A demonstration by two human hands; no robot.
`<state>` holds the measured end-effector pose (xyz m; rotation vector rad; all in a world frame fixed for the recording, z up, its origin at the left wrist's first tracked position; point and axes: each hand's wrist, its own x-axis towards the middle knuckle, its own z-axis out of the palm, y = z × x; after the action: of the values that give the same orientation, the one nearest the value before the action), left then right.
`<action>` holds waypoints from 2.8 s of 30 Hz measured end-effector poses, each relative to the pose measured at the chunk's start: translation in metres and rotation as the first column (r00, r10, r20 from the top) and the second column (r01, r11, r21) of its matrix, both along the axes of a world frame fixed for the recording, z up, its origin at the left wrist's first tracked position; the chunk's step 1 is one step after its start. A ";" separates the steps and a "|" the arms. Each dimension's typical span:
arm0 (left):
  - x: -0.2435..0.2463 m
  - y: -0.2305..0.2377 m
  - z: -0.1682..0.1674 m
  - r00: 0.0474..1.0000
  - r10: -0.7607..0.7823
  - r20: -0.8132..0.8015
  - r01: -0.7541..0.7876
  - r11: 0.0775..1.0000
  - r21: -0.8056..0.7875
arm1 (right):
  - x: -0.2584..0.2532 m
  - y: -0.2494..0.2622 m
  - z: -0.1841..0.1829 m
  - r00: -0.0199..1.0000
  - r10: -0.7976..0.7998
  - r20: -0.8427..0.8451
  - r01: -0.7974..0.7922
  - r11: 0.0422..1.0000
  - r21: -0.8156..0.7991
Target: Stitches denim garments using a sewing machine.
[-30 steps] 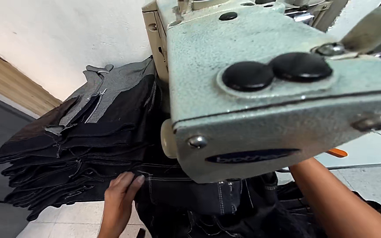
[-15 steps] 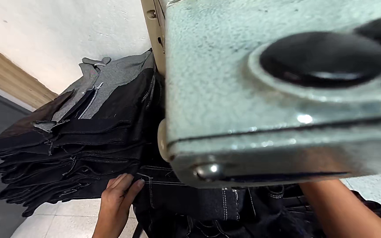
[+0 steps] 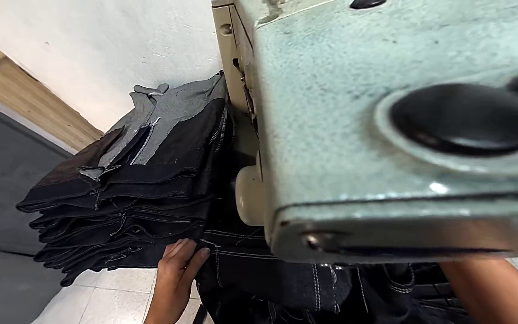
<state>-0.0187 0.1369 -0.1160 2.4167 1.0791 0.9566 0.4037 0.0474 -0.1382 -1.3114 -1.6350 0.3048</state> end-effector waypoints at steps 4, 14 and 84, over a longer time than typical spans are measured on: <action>0.002 -0.002 0.002 1.000 -0.004 -0.031 0.004 1.000 0.022 | -0.052 -0.040 0.102 0.994 -0.082 0.071 0.080 0.996 0.034; 0.009 -0.005 0.004 0.999 -0.002 -0.048 0.001 1.000 -0.009 | -0.036 -0.020 0.083 0.985 -0.079 0.154 0.140 0.886 -0.442; 0.113 -0.131 0.035 0.833 -0.008 0.553 0.446 0.601 -0.663 | -0.124 -0.080 0.041 0.887 -0.316 0.338 0.266 0.946 0.185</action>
<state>0.0944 0.0057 -0.0810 1.4146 0.7138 0.7334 0.2797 -0.0327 -0.0977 -1.5516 -1.6910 -0.2439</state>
